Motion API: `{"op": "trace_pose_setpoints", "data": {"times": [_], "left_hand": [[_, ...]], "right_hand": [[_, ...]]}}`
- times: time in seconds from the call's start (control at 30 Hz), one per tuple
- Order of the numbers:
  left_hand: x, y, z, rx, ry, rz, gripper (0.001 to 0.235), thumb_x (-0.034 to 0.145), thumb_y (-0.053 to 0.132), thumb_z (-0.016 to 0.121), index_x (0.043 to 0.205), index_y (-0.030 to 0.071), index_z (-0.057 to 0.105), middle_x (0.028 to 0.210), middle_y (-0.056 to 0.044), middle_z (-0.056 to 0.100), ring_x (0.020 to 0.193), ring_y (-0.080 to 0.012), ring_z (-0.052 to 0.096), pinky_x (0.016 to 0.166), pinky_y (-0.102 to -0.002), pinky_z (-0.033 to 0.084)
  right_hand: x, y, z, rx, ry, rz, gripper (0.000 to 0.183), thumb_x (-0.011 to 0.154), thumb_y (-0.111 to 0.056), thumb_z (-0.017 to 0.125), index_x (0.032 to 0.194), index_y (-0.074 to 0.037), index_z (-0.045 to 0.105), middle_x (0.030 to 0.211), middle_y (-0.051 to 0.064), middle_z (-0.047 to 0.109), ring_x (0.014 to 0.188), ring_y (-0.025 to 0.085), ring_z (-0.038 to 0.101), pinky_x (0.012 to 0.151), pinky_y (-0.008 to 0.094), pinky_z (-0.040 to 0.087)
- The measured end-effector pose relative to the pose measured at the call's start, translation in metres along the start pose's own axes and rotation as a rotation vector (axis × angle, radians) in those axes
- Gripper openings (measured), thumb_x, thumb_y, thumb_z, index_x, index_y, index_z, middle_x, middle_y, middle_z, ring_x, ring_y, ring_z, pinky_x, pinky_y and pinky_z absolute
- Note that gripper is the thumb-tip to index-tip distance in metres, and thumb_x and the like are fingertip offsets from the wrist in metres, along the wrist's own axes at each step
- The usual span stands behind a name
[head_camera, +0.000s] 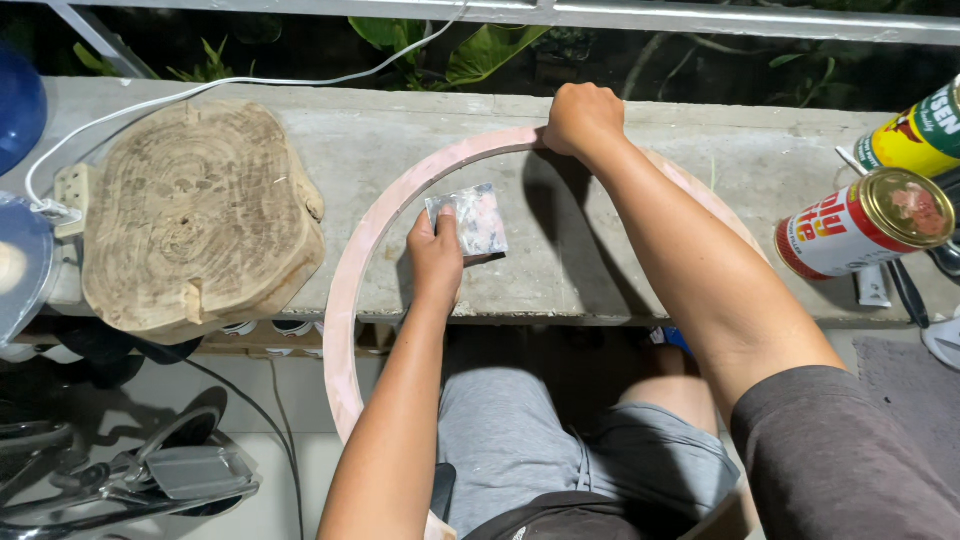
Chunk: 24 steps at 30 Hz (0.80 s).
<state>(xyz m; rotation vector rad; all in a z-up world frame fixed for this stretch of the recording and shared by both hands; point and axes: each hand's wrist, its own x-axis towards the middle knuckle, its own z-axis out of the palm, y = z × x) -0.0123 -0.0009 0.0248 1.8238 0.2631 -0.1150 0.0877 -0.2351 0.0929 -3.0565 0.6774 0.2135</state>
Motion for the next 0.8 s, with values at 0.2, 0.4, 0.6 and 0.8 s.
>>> {"op": "trace_pose_setpoints", "data": {"times": [0.2,0.4,0.6,0.8], "left_hand": [[0.013,-0.018,0.009,-0.101,-0.008,0.084,0.03,0.098,0.042,0.053,0.093,0.015,0.066,0.08,-0.002,0.069,0.081,-0.0189,0.063,0.077,-0.034,0.048],[-0.009,0.015,-0.008,0.157,-0.029,-0.06,0.036,0.096,0.054,0.046,0.088,0.023,0.062,0.072,-0.001,0.063,0.078,-0.0249,0.063,0.07,-0.038,0.044],[0.018,-0.026,0.013,-0.21,-0.01,0.133,0.025,0.099,0.036,0.054,0.09,0.015,0.065,0.081,0.003,0.066,0.083,-0.0125,0.057,0.081,-0.031,0.047],[-0.014,-0.006,-0.007,-0.369,-0.015,0.135,0.02,0.103,0.024,0.058,0.104,0.008,0.071,0.08,-0.001,0.068,0.074,-0.0084,0.06,0.072,-0.031,0.055]], "right_hand": [[-0.004,-0.029,-0.004,0.014,0.024,-0.043,0.036,0.088,-0.03,0.07,0.116,-0.008,0.073,0.116,0.017,0.073,0.111,0.042,0.067,0.087,0.049,0.057],[0.001,-0.056,0.009,0.013,0.08,-0.188,0.03,0.079,-0.011,0.057,0.103,-0.007,0.075,0.103,0.017,0.075,0.098,0.045,0.07,0.077,0.05,0.058],[-0.051,-0.009,-0.03,0.666,0.186,-0.373,0.042,0.078,-0.008,0.045,0.108,-0.006,0.074,0.097,0.014,0.075,0.086,0.031,0.069,0.064,0.042,0.051],[-0.062,0.068,0.057,1.401,0.81,-0.038,0.011,0.086,-0.009,0.068,0.092,0.0,0.072,0.075,0.004,0.061,0.076,0.016,0.054,0.07,0.035,0.052]]}}
